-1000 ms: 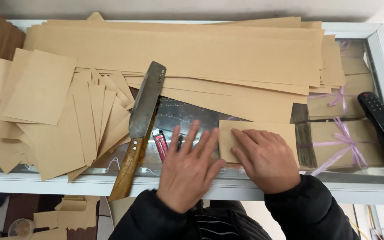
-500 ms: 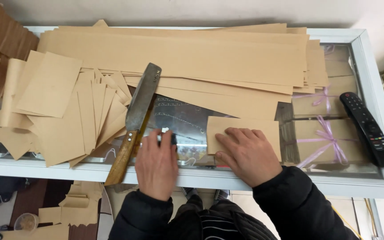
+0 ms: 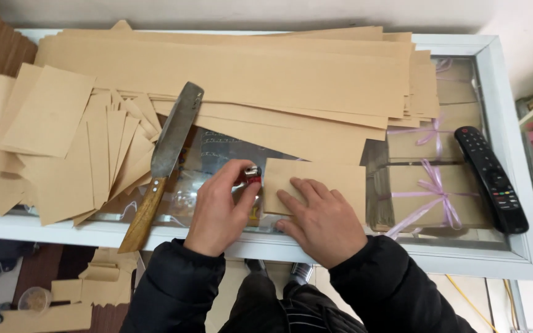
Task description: Folding rectangular brown paper sheets into wrappers using a large knife and a small metal tool for creasing.
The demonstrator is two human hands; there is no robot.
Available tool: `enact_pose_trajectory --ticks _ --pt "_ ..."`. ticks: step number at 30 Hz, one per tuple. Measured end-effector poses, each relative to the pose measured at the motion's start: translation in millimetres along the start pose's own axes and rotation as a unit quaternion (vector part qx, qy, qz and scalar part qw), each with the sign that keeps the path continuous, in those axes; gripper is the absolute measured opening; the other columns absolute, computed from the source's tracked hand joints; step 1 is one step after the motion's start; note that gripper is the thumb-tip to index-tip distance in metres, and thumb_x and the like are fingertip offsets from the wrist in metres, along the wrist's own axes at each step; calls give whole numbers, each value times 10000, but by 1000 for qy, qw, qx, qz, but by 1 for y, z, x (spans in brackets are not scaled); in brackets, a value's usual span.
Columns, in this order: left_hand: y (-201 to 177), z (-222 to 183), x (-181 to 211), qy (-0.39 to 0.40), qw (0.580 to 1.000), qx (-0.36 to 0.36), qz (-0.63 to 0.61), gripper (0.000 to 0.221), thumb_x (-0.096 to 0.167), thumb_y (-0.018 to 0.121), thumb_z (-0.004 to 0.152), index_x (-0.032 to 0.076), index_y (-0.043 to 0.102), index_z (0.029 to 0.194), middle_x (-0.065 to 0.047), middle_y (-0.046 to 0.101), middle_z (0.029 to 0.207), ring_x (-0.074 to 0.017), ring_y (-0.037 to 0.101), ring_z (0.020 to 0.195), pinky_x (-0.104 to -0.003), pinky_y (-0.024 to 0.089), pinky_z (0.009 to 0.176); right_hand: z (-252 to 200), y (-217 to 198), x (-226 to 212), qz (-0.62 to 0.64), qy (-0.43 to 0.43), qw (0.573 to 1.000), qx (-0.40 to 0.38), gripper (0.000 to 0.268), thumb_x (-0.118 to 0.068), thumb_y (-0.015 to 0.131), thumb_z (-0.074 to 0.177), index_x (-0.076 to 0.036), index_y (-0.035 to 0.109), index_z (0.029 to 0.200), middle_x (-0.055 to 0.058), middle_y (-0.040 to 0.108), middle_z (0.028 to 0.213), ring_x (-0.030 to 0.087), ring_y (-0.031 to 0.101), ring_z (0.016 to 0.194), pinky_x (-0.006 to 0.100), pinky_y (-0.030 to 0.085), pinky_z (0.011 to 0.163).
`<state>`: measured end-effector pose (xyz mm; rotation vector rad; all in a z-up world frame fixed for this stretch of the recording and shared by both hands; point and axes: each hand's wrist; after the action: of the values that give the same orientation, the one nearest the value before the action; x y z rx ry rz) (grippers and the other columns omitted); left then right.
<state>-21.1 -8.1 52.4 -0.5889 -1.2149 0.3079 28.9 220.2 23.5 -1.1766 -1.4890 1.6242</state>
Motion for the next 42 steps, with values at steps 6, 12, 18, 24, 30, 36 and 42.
enact_pose_trajectory --ticks 6,12,18,24,30,36,42 --pt "18 8 -24 13 992 -71 100 182 146 750 1046 228 705 1203 -70 838 959 -398 835 1007 -525 656 853 8 3 -14 -2 24 1000 8 654 -644 484 1148 -248 593 1657 197 641 1494 436 592 1460 526 538 1038" --pt "19 27 -32 24 992 -49 114 141 163 721 1091 185 684 1225 -160 819 910 -457 823 938 -565 638 818 20 -2 -19 -23 43 998 -31 654 -665 438 1167 -223 663 1592 216 667 1428 432 647 1389 516 522 1052" --pt "16 36 -28 27 991 -81 105 157 162 738 1075 157 674 1218 -210 818 906 -510 808 933 -622 621 800 25 -3 -22 -48 49 997 -42 649 -678 418 1166 -237 709 1542 207 674 1413 430 669 1351 525 520 1046" --pt "20 48 -33 13 994 -65 89 124 154 711 1100 166 657 1211 -177 812 909 -469 817 931 -563 636 827 28 -9 -23 -57 53 995 -58 652 -674 401 1171 -235 732 1521 209 676 1408 421 687 1337 529 529 1069" --pt "12 31 -29 -2 988 -116 99 136 193 713 1084 190 678 1216 -164 817 890 -467 821 936 -561 638 803 28 -14 -26 -53 56 995 -65 655 -678 403 1164 -243 721 1538 198 669 1415 415 687 1341 528 536 1070" --pt "9 35 -25 10 989 -113 92 128 161 696 1092 141 665 1215 -211 796 888 -503 809 932 -592 631 801 27 -20 -25 -52 56 994 -76 612 -648 459 1157 -258 703 1561 181 657 1419 399 672 1369 492 583 1033" --pt "5 11 -25 1 986 -147 83 149 194 717 1075 166 688 1219 -203 799 910 -511 806 952 -598 637 789 23 -19 -26 -50 64 994 -68 616 -646 503 1139 -251 689 1575 174 635 1454 390 642 1401 474 625 1004"
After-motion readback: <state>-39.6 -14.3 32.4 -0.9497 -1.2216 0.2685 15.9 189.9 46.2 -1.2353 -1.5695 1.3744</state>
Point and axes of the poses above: each hand's wrist, its own z-axis towards the middle knuckle, its own y-axis out of the palm, x = y × z
